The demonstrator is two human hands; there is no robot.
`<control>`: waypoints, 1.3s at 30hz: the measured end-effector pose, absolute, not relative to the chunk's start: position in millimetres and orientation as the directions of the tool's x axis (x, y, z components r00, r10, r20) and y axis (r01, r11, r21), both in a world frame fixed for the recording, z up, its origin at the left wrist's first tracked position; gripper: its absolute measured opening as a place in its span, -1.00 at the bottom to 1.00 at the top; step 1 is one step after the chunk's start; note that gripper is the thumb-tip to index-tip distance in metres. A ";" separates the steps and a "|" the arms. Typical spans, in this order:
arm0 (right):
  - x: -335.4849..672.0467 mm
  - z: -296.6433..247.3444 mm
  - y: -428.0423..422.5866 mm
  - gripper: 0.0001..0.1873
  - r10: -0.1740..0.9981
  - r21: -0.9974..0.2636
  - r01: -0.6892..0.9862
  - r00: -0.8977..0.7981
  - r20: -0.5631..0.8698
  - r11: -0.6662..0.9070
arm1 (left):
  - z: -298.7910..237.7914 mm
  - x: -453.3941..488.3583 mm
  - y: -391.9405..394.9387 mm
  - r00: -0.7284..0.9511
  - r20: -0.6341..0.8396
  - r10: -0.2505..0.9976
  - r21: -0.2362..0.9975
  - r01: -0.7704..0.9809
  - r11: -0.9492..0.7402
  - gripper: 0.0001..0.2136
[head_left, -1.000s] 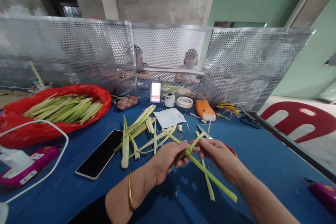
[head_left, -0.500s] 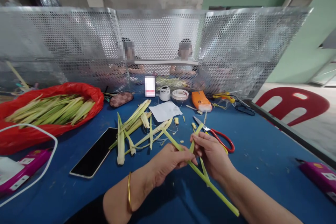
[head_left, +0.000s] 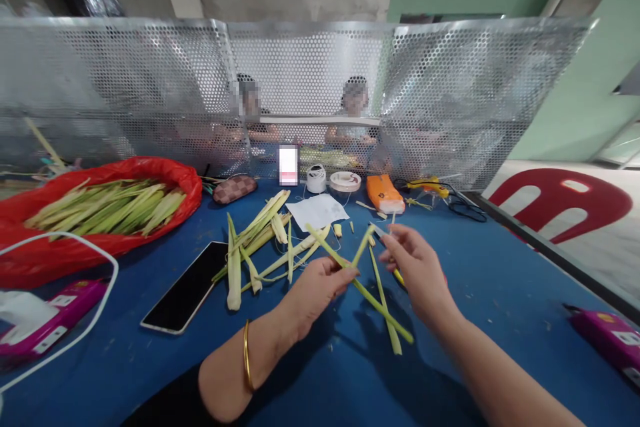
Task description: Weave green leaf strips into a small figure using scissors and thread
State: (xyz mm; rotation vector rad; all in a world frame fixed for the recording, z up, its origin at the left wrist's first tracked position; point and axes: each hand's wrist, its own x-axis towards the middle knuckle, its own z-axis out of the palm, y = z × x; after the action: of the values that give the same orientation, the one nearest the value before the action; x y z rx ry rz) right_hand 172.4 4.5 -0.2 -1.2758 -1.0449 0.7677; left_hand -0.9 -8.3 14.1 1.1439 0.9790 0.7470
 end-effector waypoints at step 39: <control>178.6 17.8 -8.7 -0.64 0.828 -0.698 0.637 0.163 0.537 0.327 | 13.0 -1.0 -8.6 0.342 -0.217 0.914 0.976 0.053 0.212 -0.49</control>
State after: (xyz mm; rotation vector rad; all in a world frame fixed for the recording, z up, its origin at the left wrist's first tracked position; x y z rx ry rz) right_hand 178.6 -8.7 17.8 -1.3812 -1.5451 0.2285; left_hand -1.0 -8.6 13.0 1.2052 1.0538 0.7850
